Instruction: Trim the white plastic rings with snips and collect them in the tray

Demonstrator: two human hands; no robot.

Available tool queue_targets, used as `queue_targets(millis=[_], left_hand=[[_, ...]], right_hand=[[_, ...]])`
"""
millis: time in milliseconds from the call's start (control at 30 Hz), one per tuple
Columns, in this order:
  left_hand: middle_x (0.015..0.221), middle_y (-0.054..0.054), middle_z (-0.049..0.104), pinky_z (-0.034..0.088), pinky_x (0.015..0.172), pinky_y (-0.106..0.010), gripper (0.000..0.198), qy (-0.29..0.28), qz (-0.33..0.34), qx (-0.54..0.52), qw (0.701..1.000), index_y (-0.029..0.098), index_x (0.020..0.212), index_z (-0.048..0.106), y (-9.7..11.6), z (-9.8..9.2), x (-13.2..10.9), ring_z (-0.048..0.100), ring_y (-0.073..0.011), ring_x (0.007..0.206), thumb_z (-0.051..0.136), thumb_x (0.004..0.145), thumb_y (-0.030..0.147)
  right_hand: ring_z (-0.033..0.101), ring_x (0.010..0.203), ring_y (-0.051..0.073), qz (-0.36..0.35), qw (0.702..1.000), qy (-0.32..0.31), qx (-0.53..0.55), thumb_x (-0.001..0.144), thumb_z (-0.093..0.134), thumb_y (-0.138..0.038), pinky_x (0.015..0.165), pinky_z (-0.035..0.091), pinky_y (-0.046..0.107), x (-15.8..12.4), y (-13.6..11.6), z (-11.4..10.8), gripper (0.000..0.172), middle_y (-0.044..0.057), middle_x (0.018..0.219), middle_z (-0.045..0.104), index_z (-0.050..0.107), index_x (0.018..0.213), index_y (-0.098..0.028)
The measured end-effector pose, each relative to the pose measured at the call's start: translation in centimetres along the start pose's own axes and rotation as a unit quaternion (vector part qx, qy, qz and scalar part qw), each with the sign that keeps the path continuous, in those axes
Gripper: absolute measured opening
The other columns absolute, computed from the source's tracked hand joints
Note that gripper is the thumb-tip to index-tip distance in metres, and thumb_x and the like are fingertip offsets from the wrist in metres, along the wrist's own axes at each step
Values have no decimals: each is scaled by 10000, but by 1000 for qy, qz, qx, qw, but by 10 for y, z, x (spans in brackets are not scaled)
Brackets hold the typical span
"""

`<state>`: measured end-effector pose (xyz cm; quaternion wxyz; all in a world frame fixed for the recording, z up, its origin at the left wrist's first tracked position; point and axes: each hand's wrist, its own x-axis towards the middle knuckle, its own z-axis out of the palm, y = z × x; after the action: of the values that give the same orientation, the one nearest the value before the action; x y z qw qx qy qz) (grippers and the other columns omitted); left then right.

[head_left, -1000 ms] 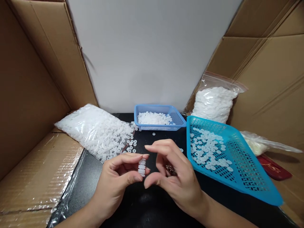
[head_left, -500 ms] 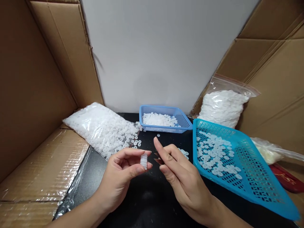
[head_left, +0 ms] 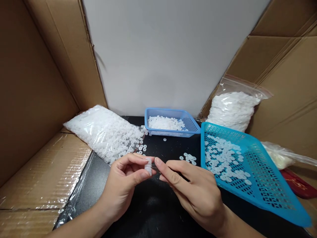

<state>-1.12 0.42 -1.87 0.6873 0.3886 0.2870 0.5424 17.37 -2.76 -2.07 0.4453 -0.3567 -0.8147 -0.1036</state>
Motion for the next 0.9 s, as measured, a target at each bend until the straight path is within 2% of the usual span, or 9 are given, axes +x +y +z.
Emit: queue_targets(millis=[100, 233, 667, 900], left_hand=[[772, -7, 803, 595, 670, -155, 196, 0, 0, 2, 1000, 200, 713, 827, 0, 0, 0, 710, -99, 671, 988, 609, 236], [753, 1, 793, 590, 691, -161, 192, 3, 4, 9, 1000, 200, 716, 823, -1, -1, 0, 705, -102, 690, 984, 613, 217], [762, 3, 782, 574, 675, -153, 194, 3, 2, -4, 1000, 189, 713, 820, -2, 1, -2, 689, -91, 672, 984, 610, 204], [769, 2, 799, 573, 680, -133, 173, -18, -4, -14, 1000, 191, 727, 826, -3, 1, -2, 708, -82, 677, 973, 636, 200]], right_hand=[[713, 745, 132, 1, 1000, -4, -5, 1026, 544, -66, 646, 563, 221, -1, 0, 0, 363, 67, 889, 771, 660, 1363, -138], [707, 723, 137, -3, 1000, -3, -14, 1032, 550, -87, 622, 550, 225, -1, -1, 1, 290, 72, 864, 768, 699, 1281, -94], [684, 723, 132, -4, 999, -6, -31, 1040, 546, -101, 619, 527, 226, -5, -1, 3, 315, 66, 879, 762, 674, 1327, -104], [668, 698, 124, -10, 999, -10, -48, 1059, 522, -129, 595, 497, 232, -5, -2, 1, 300, 59, 878, 766, 686, 1310, -111]])
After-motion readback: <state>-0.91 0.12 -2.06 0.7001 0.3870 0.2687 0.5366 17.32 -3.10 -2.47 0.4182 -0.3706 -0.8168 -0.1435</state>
